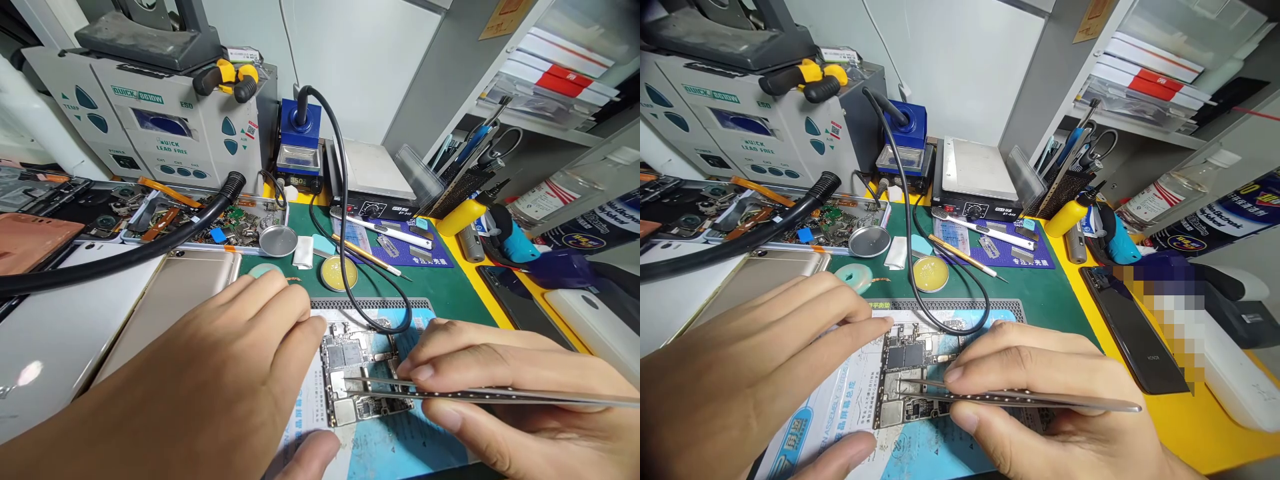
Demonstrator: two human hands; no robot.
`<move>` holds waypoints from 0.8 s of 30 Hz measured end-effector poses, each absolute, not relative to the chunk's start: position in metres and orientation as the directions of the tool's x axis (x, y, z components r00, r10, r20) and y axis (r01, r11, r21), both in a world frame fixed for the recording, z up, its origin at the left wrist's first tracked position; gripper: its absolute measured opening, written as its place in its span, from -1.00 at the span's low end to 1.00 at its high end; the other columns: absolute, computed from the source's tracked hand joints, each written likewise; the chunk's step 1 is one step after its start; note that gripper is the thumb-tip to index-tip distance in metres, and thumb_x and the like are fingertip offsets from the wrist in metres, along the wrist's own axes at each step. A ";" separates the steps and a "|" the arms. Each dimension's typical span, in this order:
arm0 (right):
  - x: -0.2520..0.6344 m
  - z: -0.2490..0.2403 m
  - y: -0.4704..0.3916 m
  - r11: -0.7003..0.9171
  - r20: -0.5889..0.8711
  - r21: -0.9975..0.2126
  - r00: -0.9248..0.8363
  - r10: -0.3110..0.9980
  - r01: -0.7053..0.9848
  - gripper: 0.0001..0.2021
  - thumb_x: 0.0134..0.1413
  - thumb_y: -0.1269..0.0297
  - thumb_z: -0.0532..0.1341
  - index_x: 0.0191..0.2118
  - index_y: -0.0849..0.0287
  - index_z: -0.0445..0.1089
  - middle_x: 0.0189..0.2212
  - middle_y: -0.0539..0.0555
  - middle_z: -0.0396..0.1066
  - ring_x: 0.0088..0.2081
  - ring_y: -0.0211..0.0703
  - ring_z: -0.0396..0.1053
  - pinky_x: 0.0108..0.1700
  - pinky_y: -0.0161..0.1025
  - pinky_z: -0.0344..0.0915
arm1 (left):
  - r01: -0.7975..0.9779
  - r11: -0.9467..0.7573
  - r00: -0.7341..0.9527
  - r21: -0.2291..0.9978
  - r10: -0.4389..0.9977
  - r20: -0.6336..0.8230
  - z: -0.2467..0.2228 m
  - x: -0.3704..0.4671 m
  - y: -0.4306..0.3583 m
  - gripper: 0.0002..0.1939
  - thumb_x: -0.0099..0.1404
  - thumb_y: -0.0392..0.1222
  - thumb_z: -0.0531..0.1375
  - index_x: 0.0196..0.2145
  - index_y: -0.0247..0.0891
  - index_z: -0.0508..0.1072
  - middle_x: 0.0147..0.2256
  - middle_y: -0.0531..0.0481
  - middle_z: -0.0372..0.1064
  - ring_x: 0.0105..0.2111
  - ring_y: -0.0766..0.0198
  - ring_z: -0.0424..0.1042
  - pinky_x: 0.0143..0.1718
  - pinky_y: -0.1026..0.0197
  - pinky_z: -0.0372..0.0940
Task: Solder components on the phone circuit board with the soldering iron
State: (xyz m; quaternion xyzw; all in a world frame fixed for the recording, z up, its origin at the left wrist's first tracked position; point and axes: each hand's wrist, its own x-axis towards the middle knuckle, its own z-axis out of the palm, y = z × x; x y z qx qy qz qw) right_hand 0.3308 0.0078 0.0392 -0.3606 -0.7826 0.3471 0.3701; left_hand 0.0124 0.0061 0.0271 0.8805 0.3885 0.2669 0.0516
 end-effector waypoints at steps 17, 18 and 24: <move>0.331 0.041 0.009 0.495 0.318 -0.814 -0.481 0.817 0.303 -0.49 0.26 0.66 0.66 0.12 -0.15 0.91 -0.10 -0.07 0.96 -0.11 -0.12 0.91 0.09 -0.45 0.79 | 0.627 -0.746 0.552 0.226 0.630 0.546 0.013 0.011 0.008 -0.94 0.52 -0.08 0.28 -0.12 -0.05 0.51 -0.09 -0.08 0.65 -0.16 -0.09 0.54 -0.21 -0.23 0.27; 0.331 0.041 0.009 0.496 0.319 -0.814 -0.481 0.817 0.303 -0.48 0.26 0.67 0.66 0.12 -0.15 0.91 -0.09 -0.07 0.97 -0.10 -0.12 0.91 0.09 -0.45 0.79 | 0.629 -0.742 0.550 0.231 0.636 0.541 0.013 0.011 0.009 -0.93 0.52 -0.08 0.29 -0.11 -0.06 0.51 -0.09 -0.08 0.65 -0.17 -0.09 0.54 -0.21 -0.23 0.28; 0.333 0.047 0.007 0.503 0.338 -0.797 -0.443 0.830 0.334 -0.50 0.21 0.63 0.71 0.09 -0.17 0.94 -0.12 -0.05 0.97 -0.15 -0.07 0.92 0.01 -0.40 0.83 | 0.632 -0.740 0.544 0.231 0.636 0.548 0.009 0.008 0.008 -0.91 0.46 -0.06 0.32 -0.15 -0.05 0.53 -0.11 -0.05 0.65 -0.19 -0.07 0.55 -0.22 -0.22 0.32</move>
